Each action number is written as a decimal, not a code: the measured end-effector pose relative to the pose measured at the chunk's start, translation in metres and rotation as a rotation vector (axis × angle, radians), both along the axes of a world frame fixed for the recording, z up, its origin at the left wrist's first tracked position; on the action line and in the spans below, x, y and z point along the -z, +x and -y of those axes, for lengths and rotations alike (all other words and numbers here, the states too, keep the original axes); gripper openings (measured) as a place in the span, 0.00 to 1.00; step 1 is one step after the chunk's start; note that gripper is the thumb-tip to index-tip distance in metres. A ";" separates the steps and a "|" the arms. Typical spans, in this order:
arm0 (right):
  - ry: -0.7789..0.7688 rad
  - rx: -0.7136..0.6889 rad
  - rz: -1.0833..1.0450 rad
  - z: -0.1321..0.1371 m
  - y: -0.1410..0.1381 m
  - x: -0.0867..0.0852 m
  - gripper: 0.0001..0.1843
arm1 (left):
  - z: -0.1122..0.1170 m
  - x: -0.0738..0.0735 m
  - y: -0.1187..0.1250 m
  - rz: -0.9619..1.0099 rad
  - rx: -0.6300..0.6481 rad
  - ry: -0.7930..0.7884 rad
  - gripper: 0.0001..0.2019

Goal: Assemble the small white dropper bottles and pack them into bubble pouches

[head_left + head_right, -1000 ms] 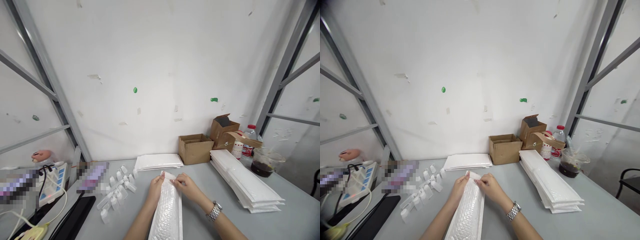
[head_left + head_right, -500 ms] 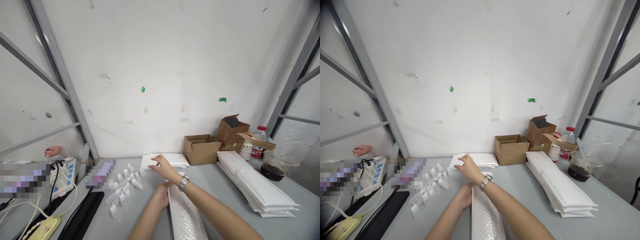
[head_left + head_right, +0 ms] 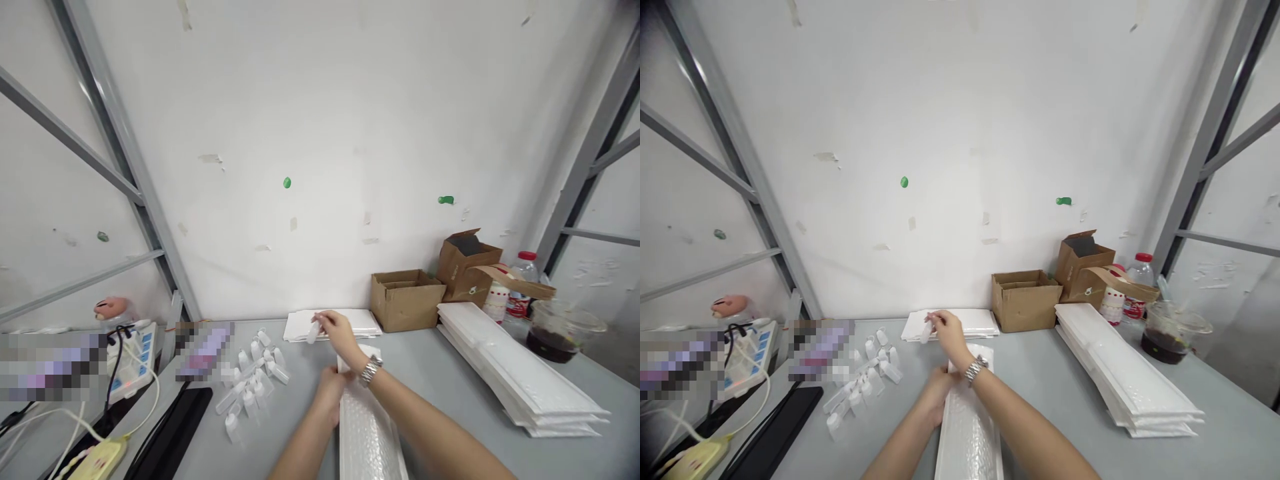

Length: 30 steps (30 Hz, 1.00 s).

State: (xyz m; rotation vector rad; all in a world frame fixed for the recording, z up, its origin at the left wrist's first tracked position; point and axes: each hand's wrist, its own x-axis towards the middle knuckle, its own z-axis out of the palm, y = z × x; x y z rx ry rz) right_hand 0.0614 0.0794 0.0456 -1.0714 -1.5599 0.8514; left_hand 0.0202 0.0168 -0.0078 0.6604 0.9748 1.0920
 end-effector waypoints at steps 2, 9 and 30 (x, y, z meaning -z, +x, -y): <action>0.051 0.073 -0.041 0.011 0.035 -0.006 0.20 | 0.001 -0.005 -0.001 0.001 -0.004 0.030 0.15; 0.168 0.231 0.012 0.042 0.121 0.010 0.17 | 0.011 -0.015 0.003 -0.089 0.038 0.167 0.19; 0.009 0.041 0.452 0.056 0.109 0.039 0.22 | 0.009 -0.004 0.009 -0.273 0.033 0.220 0.23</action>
